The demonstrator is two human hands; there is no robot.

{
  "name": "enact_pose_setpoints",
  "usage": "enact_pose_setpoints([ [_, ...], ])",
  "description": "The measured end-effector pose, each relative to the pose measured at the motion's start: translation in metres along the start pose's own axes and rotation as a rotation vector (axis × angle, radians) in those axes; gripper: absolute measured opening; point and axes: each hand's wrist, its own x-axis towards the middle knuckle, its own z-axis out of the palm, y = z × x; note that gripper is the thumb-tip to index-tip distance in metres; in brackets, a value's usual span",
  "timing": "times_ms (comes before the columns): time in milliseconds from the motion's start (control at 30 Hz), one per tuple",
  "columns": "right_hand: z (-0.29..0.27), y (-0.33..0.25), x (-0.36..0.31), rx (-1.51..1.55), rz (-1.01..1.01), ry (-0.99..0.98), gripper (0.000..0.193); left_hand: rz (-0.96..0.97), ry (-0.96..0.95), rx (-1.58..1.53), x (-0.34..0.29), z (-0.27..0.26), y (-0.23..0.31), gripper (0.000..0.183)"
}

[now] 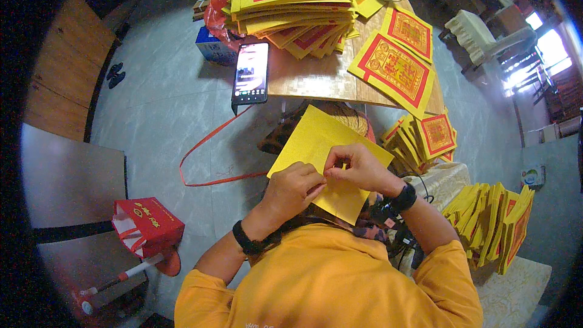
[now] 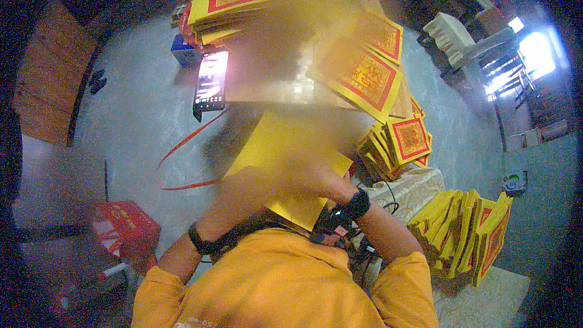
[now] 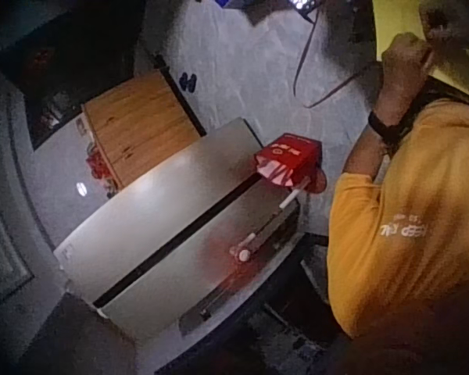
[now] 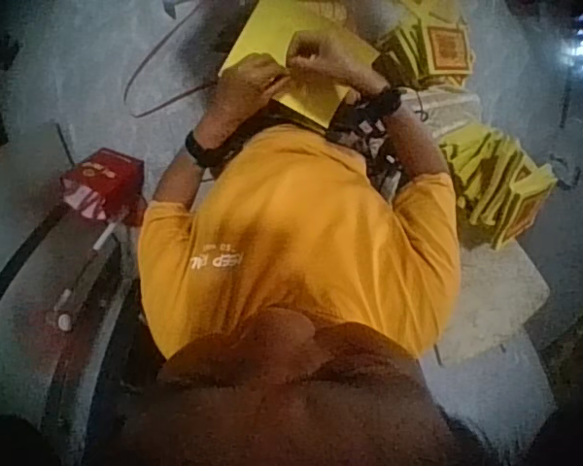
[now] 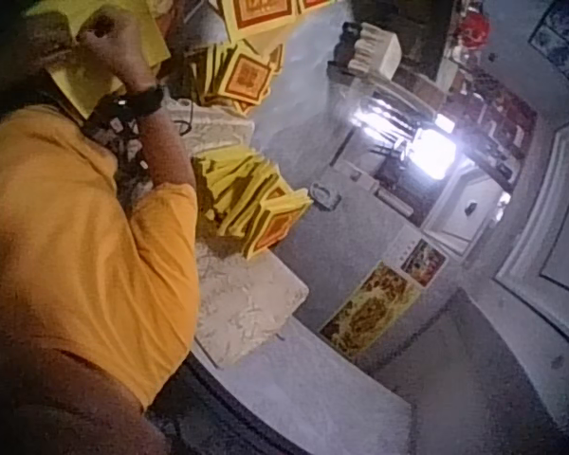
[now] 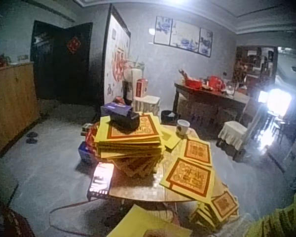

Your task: The person folds yellow sheets of joss paper by hand and places them into stacks on a table.

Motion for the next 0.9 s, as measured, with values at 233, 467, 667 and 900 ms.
enact_pose_setpoints([
  [233, 0.020, 0.020, -0.002, -0.699, -0.494, 0.128, 0.016, 0.007, -0.046, -0.087, -0.003, 0.007, -0.018, 0.010],
  [467, 0.017, 0.013, -0.001, -0.460, -0.447, 0.082, 0.018, -0.158, -0.067, -0.180, 0.009, -0.003, -0.020, 0.018],
  [667, 0.017, 0.012, 0.003, -0.631, -0.525, 0.142, 0.016, -0.313, -0.124, -0.527, 0.026, -0.006, -0.013, 0.022],
  [900, 0.011, 0.026, -0.003, -0.794, -0.623, 0.187, 0.021, -0.634, -0.370, -0.865, 0.039, -0.011, -0.029, 0.020],
])
